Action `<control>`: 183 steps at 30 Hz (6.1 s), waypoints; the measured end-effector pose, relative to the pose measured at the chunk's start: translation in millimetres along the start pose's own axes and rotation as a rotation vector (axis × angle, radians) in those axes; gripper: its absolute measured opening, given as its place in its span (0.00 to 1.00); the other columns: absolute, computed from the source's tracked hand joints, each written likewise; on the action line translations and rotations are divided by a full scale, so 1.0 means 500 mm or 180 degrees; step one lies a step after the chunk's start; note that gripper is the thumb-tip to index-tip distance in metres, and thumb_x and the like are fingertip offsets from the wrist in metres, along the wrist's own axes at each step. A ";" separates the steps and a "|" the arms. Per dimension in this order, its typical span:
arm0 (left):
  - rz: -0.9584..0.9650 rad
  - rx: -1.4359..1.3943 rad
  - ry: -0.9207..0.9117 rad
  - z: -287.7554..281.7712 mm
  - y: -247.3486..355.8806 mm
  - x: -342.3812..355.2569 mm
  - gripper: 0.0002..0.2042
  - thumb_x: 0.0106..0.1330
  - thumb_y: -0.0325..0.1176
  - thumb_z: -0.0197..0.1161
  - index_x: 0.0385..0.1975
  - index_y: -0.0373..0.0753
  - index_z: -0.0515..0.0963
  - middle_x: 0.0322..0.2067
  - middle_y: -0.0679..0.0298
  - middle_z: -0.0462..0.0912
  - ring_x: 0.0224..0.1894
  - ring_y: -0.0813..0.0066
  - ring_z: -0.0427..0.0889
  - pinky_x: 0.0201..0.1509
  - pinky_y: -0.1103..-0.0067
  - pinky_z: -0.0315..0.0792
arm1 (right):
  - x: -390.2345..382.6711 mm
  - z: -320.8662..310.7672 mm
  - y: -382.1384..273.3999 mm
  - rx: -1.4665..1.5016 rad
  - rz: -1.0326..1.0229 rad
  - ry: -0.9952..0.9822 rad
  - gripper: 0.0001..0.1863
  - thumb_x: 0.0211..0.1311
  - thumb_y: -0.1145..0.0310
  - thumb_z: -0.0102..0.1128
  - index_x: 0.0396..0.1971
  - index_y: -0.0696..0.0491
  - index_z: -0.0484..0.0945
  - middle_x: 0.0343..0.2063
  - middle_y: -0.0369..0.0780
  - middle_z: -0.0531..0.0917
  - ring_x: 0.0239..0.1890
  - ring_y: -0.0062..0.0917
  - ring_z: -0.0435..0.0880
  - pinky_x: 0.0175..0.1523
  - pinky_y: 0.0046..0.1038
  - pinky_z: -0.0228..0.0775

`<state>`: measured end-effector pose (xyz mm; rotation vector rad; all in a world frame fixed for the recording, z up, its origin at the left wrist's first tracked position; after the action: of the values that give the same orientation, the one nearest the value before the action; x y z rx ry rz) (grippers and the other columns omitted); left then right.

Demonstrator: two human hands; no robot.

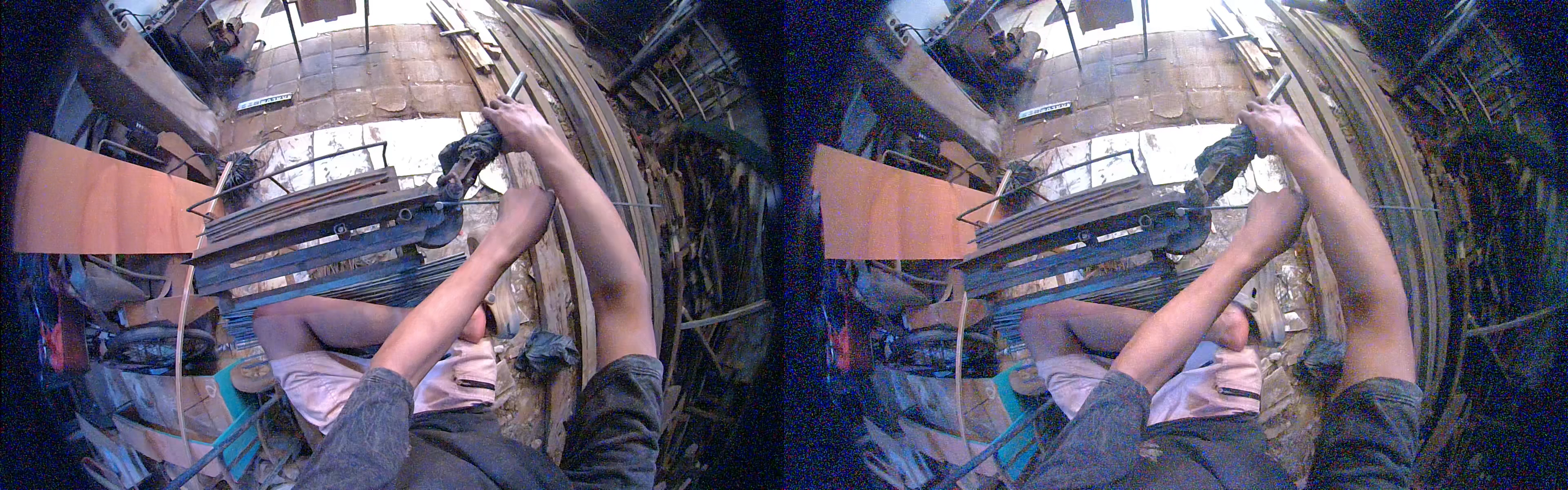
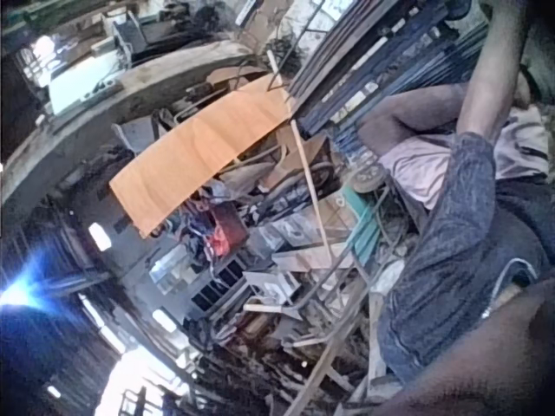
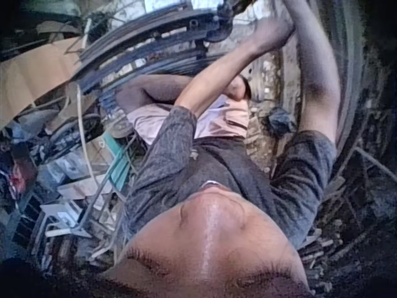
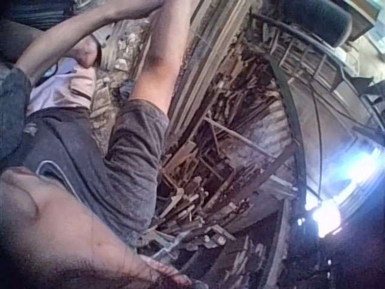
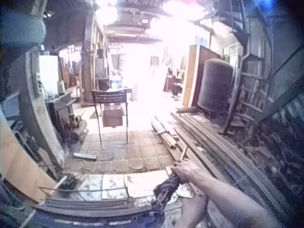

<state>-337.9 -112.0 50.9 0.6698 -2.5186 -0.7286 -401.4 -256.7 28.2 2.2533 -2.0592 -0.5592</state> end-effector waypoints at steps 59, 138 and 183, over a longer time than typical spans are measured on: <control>0.2205 -0.1469 0.0267 -0.353 0.364 -1.119 0.27 0.46 0.59 0.66 0.14 0.39 0.66 0.16 0.67 0.66 0.25 0.68 0.71 0.41 0.70 0.71 | -0.670 -0.005 -0.305 0.0365 0.1714 0.0447 0.36 0.48 0.42 0.64 0.47 0.58 0.71 0.41 0.50 0.80 0.44 0.42 0.81 0.49 0.43 0.73; -0.0527 0.0579 0.1384 -0.439 -0.243 -0.472 0.13 0.54 0.40 0.67 0.34 0.39 0.83 0.26 0.61 0.77 0.27 0.63 0.80 0.30 0.71 0.73 | -0.265 -0.103 -0.178 0.1763 -0.0239 0.1202 0.18 0.62 0.56 0.57 0.26 0.58 0.79 0.24 0.44 0.75 0.29 0.35 0.74 0.36 0.34 0.65; -0.0736 0.0554 0.1562 -0.430 -0.244 -0.456 0.10 0.53 0.35 0.69 0.26 0.35 0.81 0.21 0.60 0.76 0.25 0.62 0.77 0.28 0.71 0.69 | 0.034 -0.057 -0.066 -0.0250 0.0066 0.0654 0.24 0.54 0.71 0.56 0.54 0.49 0.69 0.57 0.37 0.69 0.65 0.30 0.61 0.62 0.35 0.62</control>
<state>-6.3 -157.2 84.8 1.0685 -2.0842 -0.3593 -360.6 -275.3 42.2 2.1434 -1.9252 -0.3820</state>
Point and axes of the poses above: each hand's wrist, its own x-axis towards the middle knuckle, its own z-axis out of the palm, y = z × x, the point moved 8 cm from there along x, towards the middle knuckle
